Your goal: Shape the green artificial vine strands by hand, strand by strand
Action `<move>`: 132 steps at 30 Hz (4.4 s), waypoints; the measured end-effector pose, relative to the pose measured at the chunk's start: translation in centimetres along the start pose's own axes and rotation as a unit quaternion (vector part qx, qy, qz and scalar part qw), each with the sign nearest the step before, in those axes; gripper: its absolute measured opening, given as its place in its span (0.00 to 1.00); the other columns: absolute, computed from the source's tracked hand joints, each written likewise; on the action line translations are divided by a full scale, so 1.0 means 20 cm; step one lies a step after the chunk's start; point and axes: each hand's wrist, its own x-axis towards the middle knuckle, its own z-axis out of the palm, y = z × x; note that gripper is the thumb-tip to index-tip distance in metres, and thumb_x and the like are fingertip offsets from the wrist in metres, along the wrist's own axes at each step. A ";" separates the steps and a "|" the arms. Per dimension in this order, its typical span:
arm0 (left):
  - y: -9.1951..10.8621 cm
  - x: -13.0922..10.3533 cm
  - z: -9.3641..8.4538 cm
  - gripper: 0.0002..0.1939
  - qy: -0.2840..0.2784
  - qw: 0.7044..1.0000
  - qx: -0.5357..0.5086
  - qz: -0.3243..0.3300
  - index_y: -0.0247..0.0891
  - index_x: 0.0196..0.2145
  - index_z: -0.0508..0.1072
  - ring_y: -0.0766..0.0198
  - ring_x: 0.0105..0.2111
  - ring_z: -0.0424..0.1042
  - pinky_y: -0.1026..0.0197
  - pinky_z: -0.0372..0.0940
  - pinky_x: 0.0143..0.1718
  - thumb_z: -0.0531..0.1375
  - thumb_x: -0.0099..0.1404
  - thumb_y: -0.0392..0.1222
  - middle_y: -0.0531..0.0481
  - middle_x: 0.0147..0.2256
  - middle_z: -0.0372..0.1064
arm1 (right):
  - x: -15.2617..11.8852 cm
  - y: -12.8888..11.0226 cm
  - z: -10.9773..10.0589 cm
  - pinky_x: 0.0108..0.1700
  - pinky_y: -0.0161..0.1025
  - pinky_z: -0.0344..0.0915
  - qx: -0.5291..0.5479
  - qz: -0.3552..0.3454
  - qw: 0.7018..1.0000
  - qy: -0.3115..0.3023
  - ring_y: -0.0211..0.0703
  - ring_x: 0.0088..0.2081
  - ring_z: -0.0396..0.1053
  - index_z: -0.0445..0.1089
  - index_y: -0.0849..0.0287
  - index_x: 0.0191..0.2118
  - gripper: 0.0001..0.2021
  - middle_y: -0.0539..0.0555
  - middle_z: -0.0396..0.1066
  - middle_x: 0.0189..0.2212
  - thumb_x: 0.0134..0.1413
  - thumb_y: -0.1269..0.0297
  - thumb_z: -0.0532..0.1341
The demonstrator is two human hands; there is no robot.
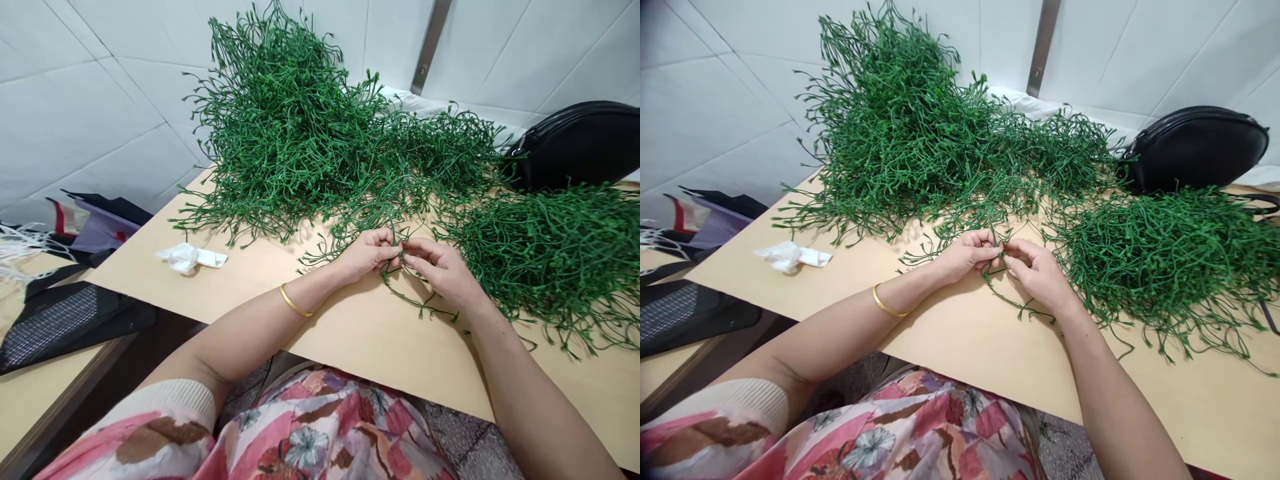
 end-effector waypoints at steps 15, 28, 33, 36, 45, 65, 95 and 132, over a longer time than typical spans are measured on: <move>-0.01 0.01 0.02 0.08 0.031 1.000 -0.004 -0.001 0.35 0.24 0.61 0.76 0.12 0.51 0.69 0.46 0.16 0.59 0.55 0.38 0.55 0.16 0.62 | -0.03 0.00 0.04 0.41 0.43 0.52 -0.465 -0.155 0.871 0.047 0.46 0.36 0.60 0.67 0.60 0.32 0.10 0.56 0.68 0.30 0.57 0.68 0.49; -0.01 0.04 0.11 0.14 0.137 0.991 0.012 0.006 0.36 0.19 0.54 0.77 0.14 0.53 0.71 0.47 0.17 0.56 0.54 0.27 0.61 0.12 0.51 | -0.07 -0.13 0.02 0.40 0.43 0.50 -0.442 -0.296 0.847 -0.011 0.41 0.29 0.55 0.63 0.60 0.24 0.10 0.52 0.62 0.20 0.52 0.74 0.50; -0.02 0.07 0.09 0.14 0.159 0.987 -0.001 0.007 0.37 0.20 0.52 0.76 0.12 0.52 0.70 0.45 0.16 0.54 0.57 0.29 0.60 0.12 0.52 | -0.15 -0.26 0.01 0.32 0.36 0.55 -0.212 -0.267 0.938 -0.057 0.36 0.27 0.59 0.62 0.58 0.25 0.11 0.49 0.62 0.21 0.57 0.68 0.50; -0.02 0.06 0.06 0.13 0.116 0.993 0.002 0.025 0.37 0.21 0.53 0.76 0.12 0.52 0.70 0.46 0.15 0.55 0.57 0.32 0.58 0.14 0.58 | -0.12 -0.20 -0.03 0.28 0.34 0.56 -0.116 -0.122 0.982 0.088 0.36 0.25 0.60 0.64 0.58 0.28 0.09 0.49 0.63 0.21 0.56 0.64 0.53; -0.03 0.04 -0.01 0.11 0.023 0.999 -0.026 0.039 0.34 0.28 0.64 0.76 0.15 0.55 0.69 0.51 0.18 0.63 0.52 0.43 0.56 0.19 0.62 | -0.03 0.01 -0.01 0.26 0.34 0.52 -0.194 -0.029 0.972 0.130 0.34 0.21 0.56 0.62 0.59 0.22 0.12 0.47 0.59 0.16 0.53 0.61 0.53; -0.06 0.04 0.04 0.03 0.047 0.984 0.165 0.056 0.33 0.21 0.64 0.76 0.18 0.54 0.69 0.49 0.20 0.57 0.47 0.31 0.59 0.17 0.57 | -0.05 -0.06 -0.04 0.30 0.35 0.47 -0.369 -0.063 0.927 -0.039 0.34 0.21 0.51 0.54 0.59 0.20 0.14 0.48 0.57 0.16 0.55 0.66 0.49; -0.01 0.03 0.00 0.13 0.078 0.996 -0.007 0.031 0.35 0.23 0.59 0.75 0.12 0.58 0.69 0.53 0.15 0.63 0.50 0.36 0.57 0.16 0.65 | -0.13 -0.17 -0.11 0.25 0.34 0.56 -0.241 -0.062 0.947 0.203 0.36 0.23 0.61 0.70 0.58 0.40 0.11 0.51 0.68 0.25 0.51 0.65 0.55; 0.00 -0.02 0.06 0.05 0.127 0.992 0.007 0.023 0.35 0.27 0.62 0.76 0.13 0.56 0.70 0.50 0.15 0.56 0.56 0.31 0.58 0.15 0.60 | -0.04 -0.01 0.00 0.40 0.43 0.54 -0.409 -0.229 0.865 0.182 0.46 0.38 0.63 0.69 0.58 0.35 0.08 0.55 0.70 0.33 0.56 0.67 0.52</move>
